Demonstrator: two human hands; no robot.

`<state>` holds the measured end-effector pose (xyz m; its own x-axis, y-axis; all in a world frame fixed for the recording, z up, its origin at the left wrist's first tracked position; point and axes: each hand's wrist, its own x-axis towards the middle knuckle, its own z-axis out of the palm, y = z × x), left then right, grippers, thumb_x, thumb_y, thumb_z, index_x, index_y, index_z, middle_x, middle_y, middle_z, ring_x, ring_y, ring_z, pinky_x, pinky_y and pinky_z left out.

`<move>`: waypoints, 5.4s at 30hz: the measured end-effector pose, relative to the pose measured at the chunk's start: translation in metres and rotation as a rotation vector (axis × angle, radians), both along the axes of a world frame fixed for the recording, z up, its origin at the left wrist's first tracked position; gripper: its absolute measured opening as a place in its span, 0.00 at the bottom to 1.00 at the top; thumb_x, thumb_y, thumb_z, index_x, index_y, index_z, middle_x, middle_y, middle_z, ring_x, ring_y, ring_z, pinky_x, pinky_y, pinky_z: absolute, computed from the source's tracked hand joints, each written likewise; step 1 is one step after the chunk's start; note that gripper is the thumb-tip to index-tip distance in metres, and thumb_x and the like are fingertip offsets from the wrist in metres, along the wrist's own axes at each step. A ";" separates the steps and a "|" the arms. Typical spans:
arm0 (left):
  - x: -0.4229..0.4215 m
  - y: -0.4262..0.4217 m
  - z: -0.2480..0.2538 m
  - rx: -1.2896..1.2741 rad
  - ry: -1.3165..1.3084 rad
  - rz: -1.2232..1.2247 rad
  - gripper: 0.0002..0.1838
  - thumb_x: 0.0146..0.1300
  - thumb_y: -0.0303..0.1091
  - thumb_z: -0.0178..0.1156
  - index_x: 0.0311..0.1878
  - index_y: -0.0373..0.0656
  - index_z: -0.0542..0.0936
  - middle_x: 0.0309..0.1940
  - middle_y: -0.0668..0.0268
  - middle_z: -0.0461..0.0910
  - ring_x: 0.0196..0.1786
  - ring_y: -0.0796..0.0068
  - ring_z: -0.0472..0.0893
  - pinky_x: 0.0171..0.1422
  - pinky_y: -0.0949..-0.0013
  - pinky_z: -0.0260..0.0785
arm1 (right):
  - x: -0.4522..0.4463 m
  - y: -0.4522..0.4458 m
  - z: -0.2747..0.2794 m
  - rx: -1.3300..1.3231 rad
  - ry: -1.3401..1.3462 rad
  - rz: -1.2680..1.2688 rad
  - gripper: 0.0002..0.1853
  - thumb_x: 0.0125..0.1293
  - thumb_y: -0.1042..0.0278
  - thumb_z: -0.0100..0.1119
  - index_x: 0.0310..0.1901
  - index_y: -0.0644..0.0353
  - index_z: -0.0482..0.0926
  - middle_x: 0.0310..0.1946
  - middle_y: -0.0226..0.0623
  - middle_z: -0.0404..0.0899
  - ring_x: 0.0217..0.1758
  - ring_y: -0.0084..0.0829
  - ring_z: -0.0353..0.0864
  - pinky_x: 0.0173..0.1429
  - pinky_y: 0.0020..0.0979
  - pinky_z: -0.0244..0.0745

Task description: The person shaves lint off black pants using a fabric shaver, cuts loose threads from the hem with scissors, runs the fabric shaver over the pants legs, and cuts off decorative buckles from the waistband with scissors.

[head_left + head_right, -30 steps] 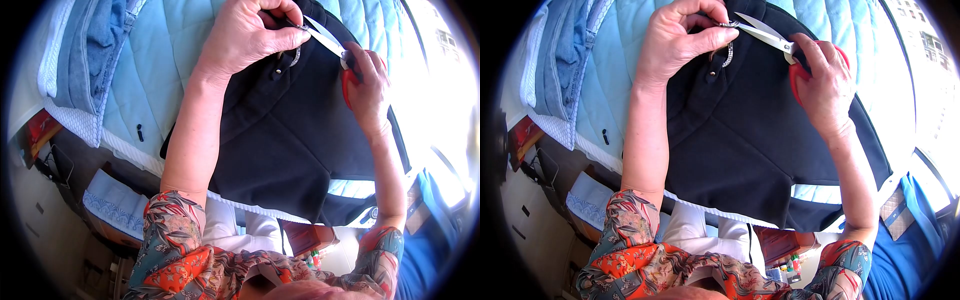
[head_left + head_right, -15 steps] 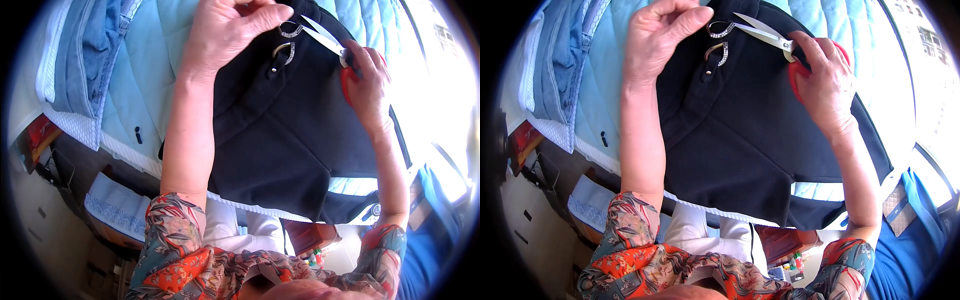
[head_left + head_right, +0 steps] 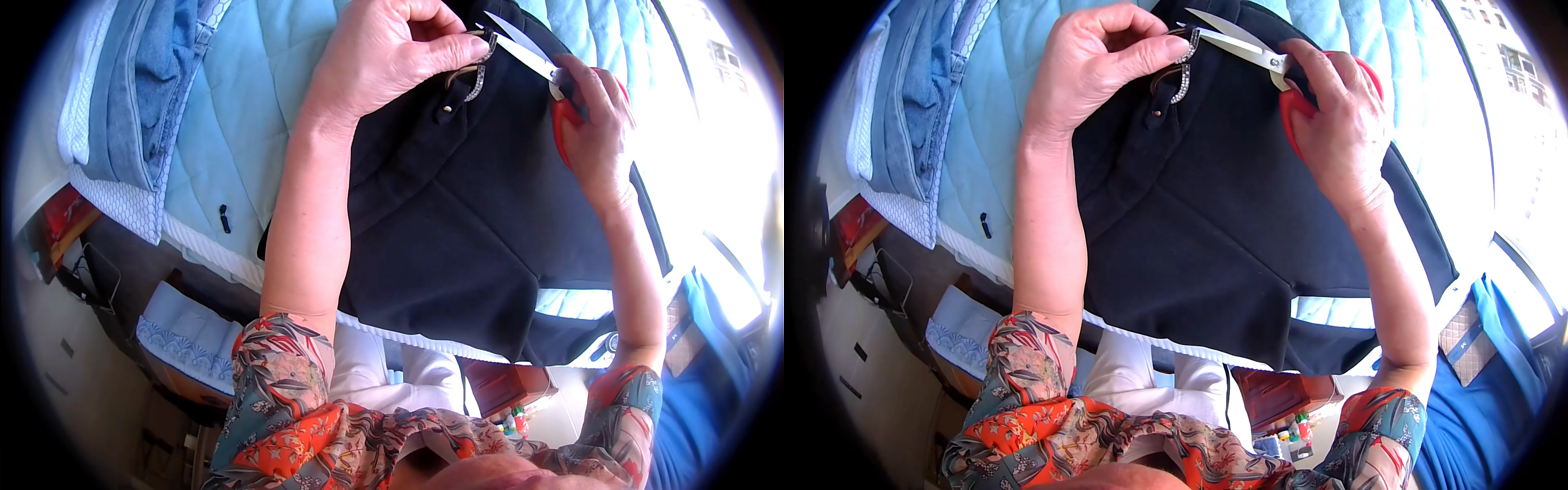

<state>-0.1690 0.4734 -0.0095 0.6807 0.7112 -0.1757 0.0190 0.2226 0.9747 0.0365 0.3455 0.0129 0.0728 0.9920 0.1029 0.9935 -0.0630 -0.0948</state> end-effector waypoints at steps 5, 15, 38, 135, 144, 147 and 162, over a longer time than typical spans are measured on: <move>0.001 0.004 -0.012 -0.080 -0.039 -0.067 0.07 0.60 0.29 0.63 0.30 0.34 0.82 0.22 0.67 0.81 0.26 0.84 0.78 0.31 0.79 0.69 | -0.004 0.006 -0.005 0.037 0.007 0.016 0.25 0.52 0.77 0.62 0.54 0.45 0.75 0.40 0.33 0.77 0.48 0.36 0.78 0.49 0.39 0.75; -0.002 0.001 -0.020 -0.318 -0.216 -0.040 0.06 0.61 0.28 0.61 0.32 0.36 0.83 0.26 0.69 0.81 0.27 0.85 0.76 0.31 0.82 0.66 | -0.006 0.014 -0.002 0.089 0.004 0.076 0.25 0.50 0.78 0.63 0.52 0.46 0.75 0.38 0.34 0.76 0.45 0.38 0.77 0.46 0.39 0.74; -0.001 -0.001 -0.016 -0.312 -0.159 0.039 0.07 0.59 0.31 0.63 0.28 0.39 0.82 0.19 0.73 0.77 0.21 0.88 0.69 0.26 0.83 0.59 | -0.008 0.028 -0.002 0.090 -0.091 0.157 0.20 0.56 0.78 0.61 0.51 0.48 0.78 0.40 0.32 0.79 0.43 0.35 0.81 0.45 0.33 0.77; 0.002 0.017 -0.043 -0.346 -0.178 0.213 0.13 0.62 0.31 0.58 0.47 0.33 0.80 0.30 0.64 0.79 0.22 0.82 0.69 0.22 0.79 0.52 | -0.010 -0.176 0.070 0.005 0.231 -0.464 0.20 0.49 0.81 0.62 0.46 0.54 0.79 0.33 0.35 0.78 0.35 0.31 0.80 0.40 0.28 0.77; -0.054 0.061 -0.068 -0.604 -0.237 0.201 0.11 0.67 0.26 0.50 0.48 0.30 0.73 0.25 0.65 0.69 0.17 0.81 0.56 0.19 0.77 0.49 | 0.041 -0.384 0.094 0.196 0.112 -0.882 0.16 0.49 0.72 0.64 0.42 0.50 0.80 0.23 0.29 0.73 0.26 0.28 0.75 0.31 0.29 0.72; -0.035 -0.020 0.001 -0.453 -0.136 0.222 0.11 0.69 0.29 0.48 0.45 0.30 0.74 0.29 0.62 0.74 0.17 0.81 0.61 0.19 0.78 0.52 | 0.070 -0.478 0.096 0.186 0.123 -1.033 0.15 0.49 0.72 0.63 0.42 0.49 0.80 0.22 0.30 0.72 0.25 0.31 0.75 0.31 0.32 0.72; 0.415 -0.597 0.131 -0.029 0.222 -0.923 0.09 0.63 0.29 0.58 0.42 0.33 0.81 0.23 0.69 0.74 0.19 0.86 0.66 0.22 0.82 0.54 | 0.228 -0.873 0.063 -0.001 0.042 -1.667 0.16 0.55 0.61 0.58 0.48 0.44 0.79 0.37 0.40 0.80 0.40 0.45 0.80 0.44 0.42 0.74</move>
<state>0.2463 -0.1237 0.1216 0.9206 -0.0976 -0.3781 0.3841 0.0513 0.9219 0.2644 -0.5276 0.0754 0.9827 -0.1703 0.0733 -0.1610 -0.9800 -0.1172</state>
